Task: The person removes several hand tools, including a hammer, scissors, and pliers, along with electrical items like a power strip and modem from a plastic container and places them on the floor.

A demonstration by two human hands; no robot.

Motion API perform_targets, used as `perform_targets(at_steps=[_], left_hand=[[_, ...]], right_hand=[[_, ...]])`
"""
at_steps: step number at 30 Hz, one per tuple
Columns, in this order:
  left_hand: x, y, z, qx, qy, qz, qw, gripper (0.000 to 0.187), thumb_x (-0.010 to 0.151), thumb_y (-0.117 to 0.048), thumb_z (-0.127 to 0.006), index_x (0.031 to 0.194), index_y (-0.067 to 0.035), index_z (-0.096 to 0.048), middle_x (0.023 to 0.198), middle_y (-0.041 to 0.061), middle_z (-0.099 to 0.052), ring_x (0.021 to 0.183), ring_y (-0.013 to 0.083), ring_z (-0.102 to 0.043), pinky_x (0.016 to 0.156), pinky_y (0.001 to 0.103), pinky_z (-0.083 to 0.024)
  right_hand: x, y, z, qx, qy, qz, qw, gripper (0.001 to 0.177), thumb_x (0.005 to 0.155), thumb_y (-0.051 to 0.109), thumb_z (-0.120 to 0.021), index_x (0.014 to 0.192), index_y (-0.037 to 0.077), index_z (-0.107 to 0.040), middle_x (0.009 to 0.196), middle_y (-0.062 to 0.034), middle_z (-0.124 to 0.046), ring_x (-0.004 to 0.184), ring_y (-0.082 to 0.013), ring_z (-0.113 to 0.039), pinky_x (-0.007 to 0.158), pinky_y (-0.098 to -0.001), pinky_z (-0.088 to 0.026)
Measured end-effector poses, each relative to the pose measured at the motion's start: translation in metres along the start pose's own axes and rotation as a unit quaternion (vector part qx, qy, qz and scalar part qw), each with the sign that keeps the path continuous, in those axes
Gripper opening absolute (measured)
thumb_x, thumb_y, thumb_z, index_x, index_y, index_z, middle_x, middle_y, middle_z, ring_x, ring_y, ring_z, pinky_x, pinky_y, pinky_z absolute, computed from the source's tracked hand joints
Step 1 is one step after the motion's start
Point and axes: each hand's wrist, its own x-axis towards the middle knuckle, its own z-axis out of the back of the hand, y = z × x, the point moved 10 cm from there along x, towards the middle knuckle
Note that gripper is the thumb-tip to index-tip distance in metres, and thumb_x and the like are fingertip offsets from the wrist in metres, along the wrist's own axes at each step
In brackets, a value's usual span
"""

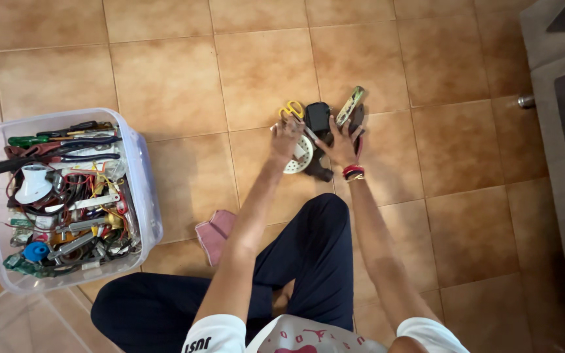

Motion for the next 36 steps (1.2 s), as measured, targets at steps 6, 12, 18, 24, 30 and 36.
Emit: perform_targets(at_steps=[6, 12, 18, 24, 30, 36], left_hand=[[-0.017, -0.051, -0.002, 0.038, 0.048, 0.134, 0.989, 0.058, 0.096, -0.022, -0.064, 0.151, -0.03, -0.049, 0.166, 0.014, -0.032, 0.148, 0.0465, -0.037, 0.116, 0.057, -0.039], [-0.04, -0.104, -0.025, -0.055, 0.239, 0.171, 0.954, 0.118, 0.07, -0.049, -0.087, 0.161, -0.019, -0.018, 0.166, 0.021, -0.018, 0.152, 0.0508, -0.019, 0.122, 0.059, -0.025], [-0.033, -0.097, -0.018, -0.092, 0.196, 0.145, 0.965, 0.133, 0.06, -0.039, -0.097, 0.165, -0.023, -0.016, 0.166, 0.023, -0.024, 0.15, 0.0467, -0.024, 0.118, 0.062, -0.026], [-0.042, -0.052, 0.056, -0.121, 0.152, 0.123, 0.973, 0.119, 0.061, -0.036, -0.094, 0.158, -0.021, -0.026, 0.148, 0.018, -0.048, 0.141, 0.0381, -0.043, 0.106, 0.058, -0.04], [-0.131, 0.095, 0.232, -0.206, -0.089, 0.187, 0.956, 0.066, 0.085, -0.025, -0.08, 0.143, -0.015, -0.051, 0.129, 0.013, -0.065, 0.111, 0.0347, -0.062, 0.092, 0.047, -0.051], [-0.301, 0.204, 0.375, -0.155, -0.24, 0.31, 0.907, 0.025, 0.093, -0.019, -0.067, 0.117, -0.013, -0.065, 0.111, 0.012, -0.071, 0.106, 0.0358, -0.067, 0.088, 0.047, -0.054]], right_hand=[[0.003, -0.027, 0.02, 0.029, 0.064, 0.081, 0.994, 0.102, 0.085, 0.068, -0.069, 0.164, 0.02, -0.026, 0.161, -0.0373, -0.024, 0.152, -0.0593, -0.004, 0.119, -0.0661, 0.013], [0.0, -0.052, 0.045, 0.022, 0.094, 0.143, 0.985, 0.096, 0.082, 0.054, -0.079, 0.161, 0.022, -0.035, 0.163, -0.0326, -0.026, 0.151, -0.0548, -0.006, 0.121, -0.0587, 0.002], [-0.008, -0.013, 0.075, -0.05, 0.021, 0.114, 0.992, 0.08, 0.084, 0.032, -0.081, 0.155, 0.019, -0.047, 0.156, -0.0262, -0.042, 0.148, -0.0483, -0.029, 0.124, -0.0541, -0.021], [-0.012, 0.099, 0.092, 0.097, -0.114, 0.178, 0.973, 0.029, 0.096, 0.006, -0.073, 0.125, 0.006, -0.071, 0.127, -0.0159, -0.074, 0.121, -0.0361, -0.068, 0.109, -0.0422, -0.052], [-0.014, 0.267, 0.041, 0.407, -0.038, 0.175, 0.895, 0.022, 0.099, 0.005, -0.072, 0.121, 0.001, -0.071, 0.112, -0.0097, -0.075, 0.092, -0.0127, -0.07, 0.077, -0.0261, -0.057], [-0.13, 0.507, 0.005, 0.264, -0.014, 0.44, 0.858, 0.026, 0.093, 0.003, -0.073, 0.118, 0.009, -0.074, 0.127, -0.0113, -0.071, 0.123, -0.031, -0.064, 0.108, -0.0453, -0.052]])
